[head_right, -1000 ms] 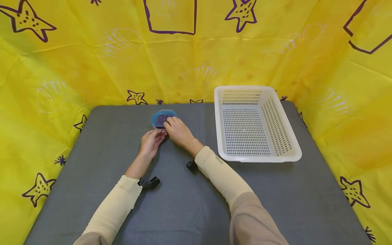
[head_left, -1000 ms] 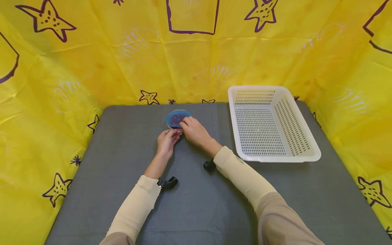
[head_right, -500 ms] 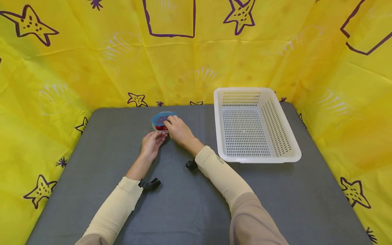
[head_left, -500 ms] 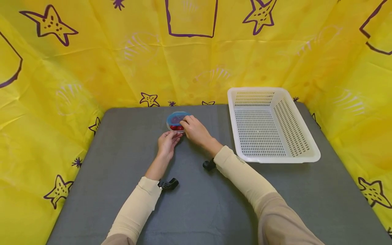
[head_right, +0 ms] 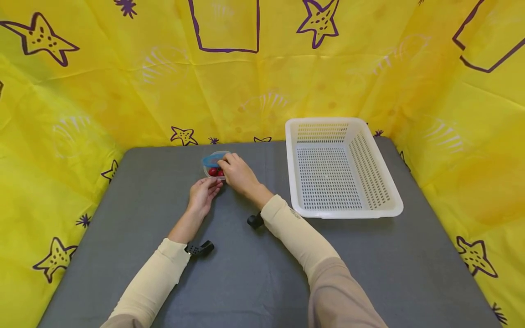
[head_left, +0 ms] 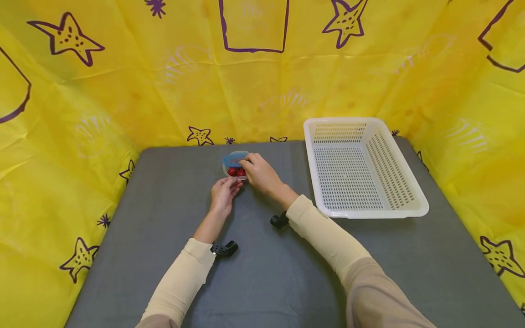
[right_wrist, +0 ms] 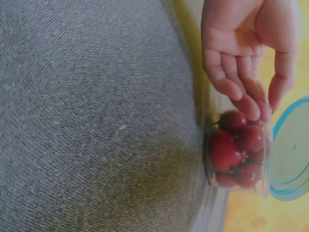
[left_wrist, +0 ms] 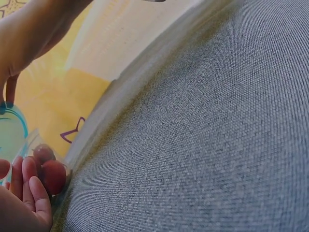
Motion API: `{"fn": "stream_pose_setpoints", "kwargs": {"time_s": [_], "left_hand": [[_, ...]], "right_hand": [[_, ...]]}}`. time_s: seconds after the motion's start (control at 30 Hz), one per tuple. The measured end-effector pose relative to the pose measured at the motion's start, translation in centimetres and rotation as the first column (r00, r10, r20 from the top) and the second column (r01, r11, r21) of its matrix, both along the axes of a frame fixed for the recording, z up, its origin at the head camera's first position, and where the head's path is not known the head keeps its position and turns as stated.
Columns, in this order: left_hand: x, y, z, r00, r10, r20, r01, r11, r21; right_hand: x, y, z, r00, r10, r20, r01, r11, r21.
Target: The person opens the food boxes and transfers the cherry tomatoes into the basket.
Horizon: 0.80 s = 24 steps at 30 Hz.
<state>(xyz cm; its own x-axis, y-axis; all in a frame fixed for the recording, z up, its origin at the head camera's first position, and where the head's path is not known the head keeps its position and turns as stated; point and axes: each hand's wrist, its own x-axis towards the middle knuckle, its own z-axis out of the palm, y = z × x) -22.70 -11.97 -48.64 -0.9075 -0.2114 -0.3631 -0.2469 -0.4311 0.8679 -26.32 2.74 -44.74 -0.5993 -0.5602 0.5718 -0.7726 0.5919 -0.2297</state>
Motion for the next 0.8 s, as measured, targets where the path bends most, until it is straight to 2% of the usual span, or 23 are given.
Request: {"fn": "stream_pose_setpoints", "kwargs": {"time_s": [0.37, 0.63, 0.8], "left_hand": [[0.1, -0.2, 0.0, 1.000, -0.005, -0.020, 0.005, 1.000, -0.013], [0.1, -0.2, 0.0, 0.999, -0.020, -0.027, 0.020, 1.000, -0.012], [0.3, -0.2, 0.0, 1.000, -0.013, -0.025, 0.013, 1.000, -0.017]], "right_hand": [[-0.1, -0.3, 1.3, 0.999, -0.003, 0.036, 0.006, 0.997, -0.074], [-0.5, 0.0, 2.7, 0.991, -0.011, 0.135, 0.028, 0.993, -0.119], [-1.0, 0.2, 3.2, 0.974, 0.003, 0.225, 0.038, 0.983, -0.180]]}}
